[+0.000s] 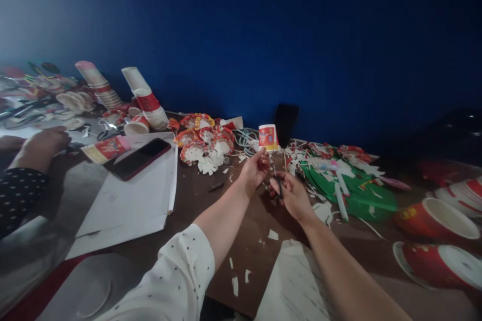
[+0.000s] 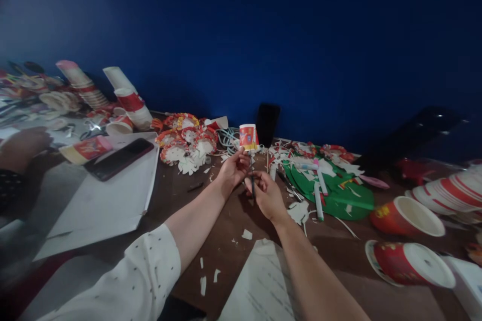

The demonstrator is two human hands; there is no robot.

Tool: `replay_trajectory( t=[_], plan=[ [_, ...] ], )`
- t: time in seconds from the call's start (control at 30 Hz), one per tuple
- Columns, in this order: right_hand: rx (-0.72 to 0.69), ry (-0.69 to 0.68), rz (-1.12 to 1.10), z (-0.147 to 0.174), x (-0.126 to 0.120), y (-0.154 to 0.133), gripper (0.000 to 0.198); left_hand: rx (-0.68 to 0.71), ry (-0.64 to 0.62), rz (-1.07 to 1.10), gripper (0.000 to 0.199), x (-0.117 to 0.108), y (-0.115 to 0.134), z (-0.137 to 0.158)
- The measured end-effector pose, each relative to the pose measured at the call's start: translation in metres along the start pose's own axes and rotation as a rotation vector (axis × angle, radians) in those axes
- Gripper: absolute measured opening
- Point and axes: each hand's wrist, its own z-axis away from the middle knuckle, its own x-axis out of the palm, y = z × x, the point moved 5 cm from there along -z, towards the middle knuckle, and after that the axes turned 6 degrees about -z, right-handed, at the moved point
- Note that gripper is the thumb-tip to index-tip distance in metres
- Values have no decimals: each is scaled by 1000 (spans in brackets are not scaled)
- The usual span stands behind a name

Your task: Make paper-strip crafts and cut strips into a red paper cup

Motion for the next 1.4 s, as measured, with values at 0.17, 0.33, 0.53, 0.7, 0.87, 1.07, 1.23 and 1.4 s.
replay_trajectory(
  t=[0.17,0.33,0.53,0.7,0.87,1.07,1.23,1.4],
  plan=[
    [-92,0,14,-2,0,1,42,-58,-7,-15,8,1,-4,2],
    [-135,33,-27,-5,-6,2,42,-106,-52,-36,8,1,-14,2],
    [-158,83,-25,-5,-8,-3,38,-95,-51,-74,8,1,-17,3],
    [-157,92,-50,-6,-9,-3,40,-126,-62,-146,13,1,-19,3],
    [-159,104,-40,-5,-9,-4,39,-123,-91,-165,16,0,-21,2],
    [-176,106,-26,-5,-10,-4,39,-118,-85,-173,15,2,-20,4],
    [-178,118,-12,-6,-11,-3,40,-120,-71,-176,14,0,-20,2],
    [-173,110,3,-5,-10,-3,38,-109,-60,-168,13,-1,-19,1]
  ],
)
